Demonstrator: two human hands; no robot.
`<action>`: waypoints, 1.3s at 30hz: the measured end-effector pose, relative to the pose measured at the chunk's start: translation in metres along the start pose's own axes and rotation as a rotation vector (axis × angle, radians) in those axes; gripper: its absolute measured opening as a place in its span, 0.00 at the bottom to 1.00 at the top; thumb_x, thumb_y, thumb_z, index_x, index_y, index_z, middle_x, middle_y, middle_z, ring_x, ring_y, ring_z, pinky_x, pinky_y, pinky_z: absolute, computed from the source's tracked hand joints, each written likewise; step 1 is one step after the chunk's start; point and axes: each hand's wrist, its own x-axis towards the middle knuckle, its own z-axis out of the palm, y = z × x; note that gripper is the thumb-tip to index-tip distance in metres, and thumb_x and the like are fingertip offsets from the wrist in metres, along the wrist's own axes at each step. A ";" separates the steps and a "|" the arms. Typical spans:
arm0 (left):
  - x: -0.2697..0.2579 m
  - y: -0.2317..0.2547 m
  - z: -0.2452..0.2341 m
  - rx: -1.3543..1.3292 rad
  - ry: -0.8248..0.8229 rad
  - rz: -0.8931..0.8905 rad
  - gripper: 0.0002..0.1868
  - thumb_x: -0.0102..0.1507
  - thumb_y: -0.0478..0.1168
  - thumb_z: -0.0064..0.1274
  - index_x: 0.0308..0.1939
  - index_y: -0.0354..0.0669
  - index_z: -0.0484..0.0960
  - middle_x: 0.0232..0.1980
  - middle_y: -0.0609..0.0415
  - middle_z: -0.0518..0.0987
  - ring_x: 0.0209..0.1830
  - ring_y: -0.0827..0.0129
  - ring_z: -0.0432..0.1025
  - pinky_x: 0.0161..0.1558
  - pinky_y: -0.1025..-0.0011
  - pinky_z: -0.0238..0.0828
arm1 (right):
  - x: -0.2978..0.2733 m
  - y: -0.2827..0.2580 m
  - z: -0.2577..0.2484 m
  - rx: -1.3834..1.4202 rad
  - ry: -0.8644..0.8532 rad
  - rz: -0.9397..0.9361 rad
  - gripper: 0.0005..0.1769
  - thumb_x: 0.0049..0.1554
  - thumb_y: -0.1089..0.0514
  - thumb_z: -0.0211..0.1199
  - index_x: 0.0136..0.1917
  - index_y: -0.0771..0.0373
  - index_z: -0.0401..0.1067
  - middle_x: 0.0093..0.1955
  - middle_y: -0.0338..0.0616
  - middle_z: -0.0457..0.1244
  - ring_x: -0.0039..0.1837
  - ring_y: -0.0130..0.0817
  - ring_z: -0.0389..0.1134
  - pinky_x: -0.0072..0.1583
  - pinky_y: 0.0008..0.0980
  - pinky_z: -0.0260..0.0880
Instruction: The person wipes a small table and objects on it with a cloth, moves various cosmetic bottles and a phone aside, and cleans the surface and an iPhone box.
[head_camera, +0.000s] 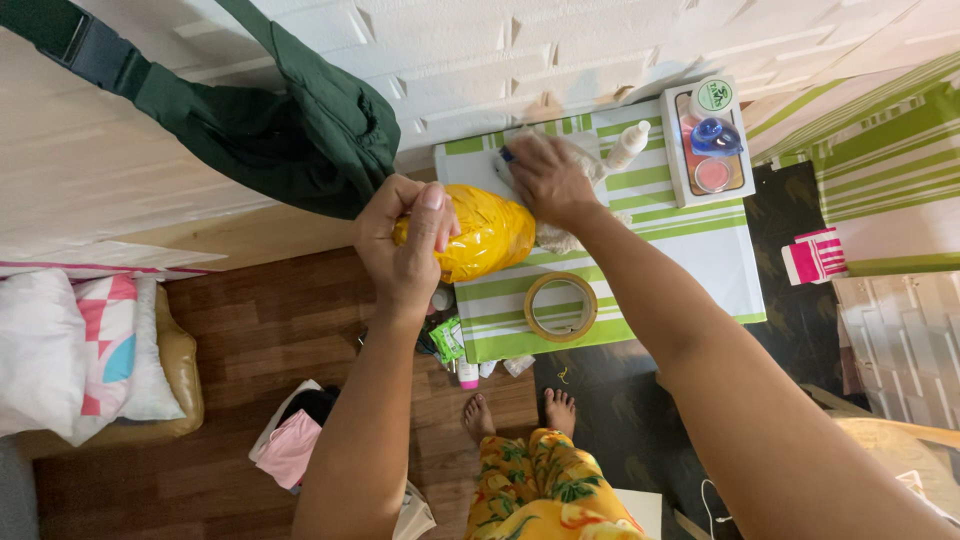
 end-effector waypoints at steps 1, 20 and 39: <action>0.000 0.000 0.001 -0.010 -0.005 -0.002 0.15 0.74 0.37 0.51 0.32 0.40 0.69 0.25 0.58 0.68 0.24 0.79 0.61 0.35 0.75 0.67 | -0.001 0.005 0.004 -0.070 0.202 -0.250 0.28 0.66 0.51 0.49 0.76 0.62 0.56 0.84 0.52 0.49 0.86 0.49 0.44 0.82 0.53 0.43; -0.013 0.002 -0.012 -0.052 0.056 0.011 0.14 0.74 0.37 0.50 0.33 0.39 0.68 0.27 0.58 0.68 0.25 0.78 0.60 0.36 0.74 0.67 | 0.049 0.020 0.059 0.258 0.081 -0.156 0.27 0.65 0.49 0.55 0.76 0.49 0.66 0.84 0.36 0.51 0.87 0.39 0.42 0.82 0.53 0.38; -0.001 0.000 0.002 0.349 -0.080 0.211 0.13 0.68 0.41 0.62 0.38 0.41 0.74 0.34 0.59 0.75 0.32 0.75 0.71 0.39 0.74 0.73 | -0.022 0.025 0.058 0.262 0.216 -0.020 0.28 0.67 0.52 0.57 0.78 0.60 0.62 0.85 0.49 0.46 0.86 0.50 0.40 0.78 0.61 0.42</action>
